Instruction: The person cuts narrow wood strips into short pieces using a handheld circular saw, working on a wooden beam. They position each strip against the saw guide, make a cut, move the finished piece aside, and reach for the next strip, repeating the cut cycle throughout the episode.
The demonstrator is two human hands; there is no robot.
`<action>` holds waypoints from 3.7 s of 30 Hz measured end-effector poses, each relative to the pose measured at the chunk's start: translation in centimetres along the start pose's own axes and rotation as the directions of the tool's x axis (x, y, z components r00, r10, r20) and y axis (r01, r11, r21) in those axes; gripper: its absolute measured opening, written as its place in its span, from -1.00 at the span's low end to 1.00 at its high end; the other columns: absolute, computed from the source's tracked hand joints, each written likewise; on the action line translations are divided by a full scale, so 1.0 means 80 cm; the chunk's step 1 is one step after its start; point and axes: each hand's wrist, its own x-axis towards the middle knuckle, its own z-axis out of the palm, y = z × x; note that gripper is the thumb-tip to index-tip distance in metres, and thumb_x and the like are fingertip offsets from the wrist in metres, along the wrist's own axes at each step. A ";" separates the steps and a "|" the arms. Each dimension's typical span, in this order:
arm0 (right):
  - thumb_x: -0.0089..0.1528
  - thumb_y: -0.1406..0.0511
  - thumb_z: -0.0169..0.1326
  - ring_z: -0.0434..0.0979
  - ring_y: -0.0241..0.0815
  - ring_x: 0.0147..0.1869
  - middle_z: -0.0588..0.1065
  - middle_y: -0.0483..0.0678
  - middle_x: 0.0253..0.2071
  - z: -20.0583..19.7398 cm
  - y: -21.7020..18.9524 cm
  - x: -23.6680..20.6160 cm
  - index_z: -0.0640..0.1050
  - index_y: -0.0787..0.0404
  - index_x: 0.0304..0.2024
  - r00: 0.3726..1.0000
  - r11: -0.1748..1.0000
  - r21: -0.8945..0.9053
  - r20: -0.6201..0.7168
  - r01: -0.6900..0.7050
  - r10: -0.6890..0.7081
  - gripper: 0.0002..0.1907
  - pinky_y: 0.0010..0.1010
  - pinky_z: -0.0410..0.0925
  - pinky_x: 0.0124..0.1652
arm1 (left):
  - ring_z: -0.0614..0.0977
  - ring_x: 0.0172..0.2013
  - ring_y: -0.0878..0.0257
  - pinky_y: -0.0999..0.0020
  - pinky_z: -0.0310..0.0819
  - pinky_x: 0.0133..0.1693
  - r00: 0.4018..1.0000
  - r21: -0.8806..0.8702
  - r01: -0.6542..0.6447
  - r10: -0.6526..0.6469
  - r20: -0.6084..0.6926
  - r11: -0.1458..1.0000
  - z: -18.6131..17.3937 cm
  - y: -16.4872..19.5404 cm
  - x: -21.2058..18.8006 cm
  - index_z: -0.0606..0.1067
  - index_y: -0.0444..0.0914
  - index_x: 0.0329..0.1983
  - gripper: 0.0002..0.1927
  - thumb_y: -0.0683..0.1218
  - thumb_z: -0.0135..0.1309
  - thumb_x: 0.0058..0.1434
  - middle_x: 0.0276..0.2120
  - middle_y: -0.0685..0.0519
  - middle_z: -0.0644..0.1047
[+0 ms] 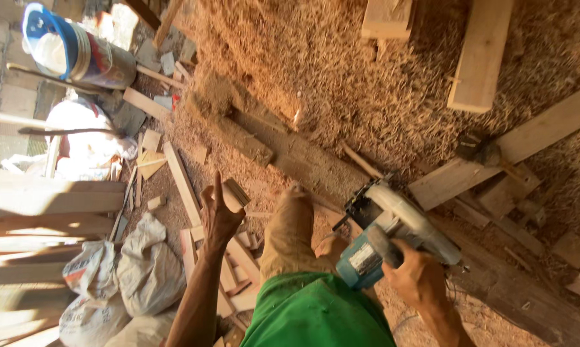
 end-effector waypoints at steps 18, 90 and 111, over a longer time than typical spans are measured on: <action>0.23 0.15 0.15 0.75 0.00 -0.19 0.65 0.10 -0.24 0.005 -0.045 0.033 0.53 0.18 -0.02 0.923 0.971 0.045 0.324 -0.234 0.207 -0.66 -0.23 0.58 -0.09 | 0.31 0.25 -0.36 -0.22 0.34 0.16 0.911 -0.075 -0.394 0.378 -0.164 0.916 0.099 0.634 0.293 -0.11 -0.12 0.55 0.16 0.28 0.23 0.04 0.29 -0.46 0.19; 0.28 0.15 0.13 0.64 -0.17 -0.49 0.62 0.00 -0.48 -0.001 -0.036 -0.017 0.60 0.23 -0.10 0.992 0.991 0.027 -0.006 0.128 -0.128 -0.70 -0.34 0.49 -0.44 | 0.69 -0.24 -0.05 0.09 0.70 -0.27 0.850 -0.815 0.523 -0.228 0.475 0.251 0.048 0.114 0.043 0.48 -0.42 -0.03 -0.47 0.04 0.22 0.05 -0.19 -0.18 0.52; 0.07 0.30 0.29 0.70 0.13 -0.20 0.62 0.18 -0.27 -0.006 -0.219 -0.059 0.52 0.28 -0.05 0.844 0.808 0.330 0.057 0.488 -0.533 -0.58 -0.20 0.55 -0.20 | 0.58 -0.44 0.12 0.20 0.49 -0.42 0.962 -0.411 0.105 0.012 0.273 0.906 0.020 0.003 -0.042 0.39 -0.36 -0.04 -0.55 0.15 -0.02 0.36 -0.31 -0.19 0.60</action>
